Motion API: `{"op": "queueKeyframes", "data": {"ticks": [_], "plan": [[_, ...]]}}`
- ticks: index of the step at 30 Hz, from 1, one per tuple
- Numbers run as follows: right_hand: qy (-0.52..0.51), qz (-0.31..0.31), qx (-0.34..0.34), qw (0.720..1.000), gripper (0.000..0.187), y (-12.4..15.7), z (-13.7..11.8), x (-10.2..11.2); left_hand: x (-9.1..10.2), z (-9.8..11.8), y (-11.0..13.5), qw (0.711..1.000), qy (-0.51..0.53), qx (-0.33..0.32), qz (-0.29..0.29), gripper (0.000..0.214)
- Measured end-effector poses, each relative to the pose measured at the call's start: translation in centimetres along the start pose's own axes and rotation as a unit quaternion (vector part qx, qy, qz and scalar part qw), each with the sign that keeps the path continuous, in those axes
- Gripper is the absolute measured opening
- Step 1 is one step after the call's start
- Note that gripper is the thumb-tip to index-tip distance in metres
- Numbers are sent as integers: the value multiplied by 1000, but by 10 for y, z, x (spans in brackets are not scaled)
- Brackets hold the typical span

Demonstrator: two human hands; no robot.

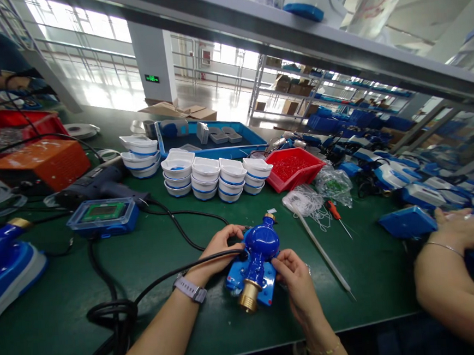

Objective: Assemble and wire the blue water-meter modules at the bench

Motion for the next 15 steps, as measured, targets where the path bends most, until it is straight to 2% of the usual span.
{"op": "queueKeyframes", "data": {"ticks": [4,7,13,15], "plan": [[13,-4,12,1000,34,2,0,-1,-5,-7,-1,994,95,54,-13,38],[54,-4,35,998,36,-1,-2,8,-8,-8,-1,989,132,63,-11,54],[200,87,95,971,39,-36,-1,67,-18,-13,3,979,183,83,16,65],[246,85,118,958,41,-52,2,75,-20,-15,4,982,164,86,32,66]]}}
Point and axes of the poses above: each hand's wrist, its own y-axis away from the middle knuckle, its own x-axis out of the back of the hand, z = x × y, the point moved 6 cm from there along -y, towards the middle knuckle, and after that the axes turned 14 degrees about y, right-handed, at the moved point
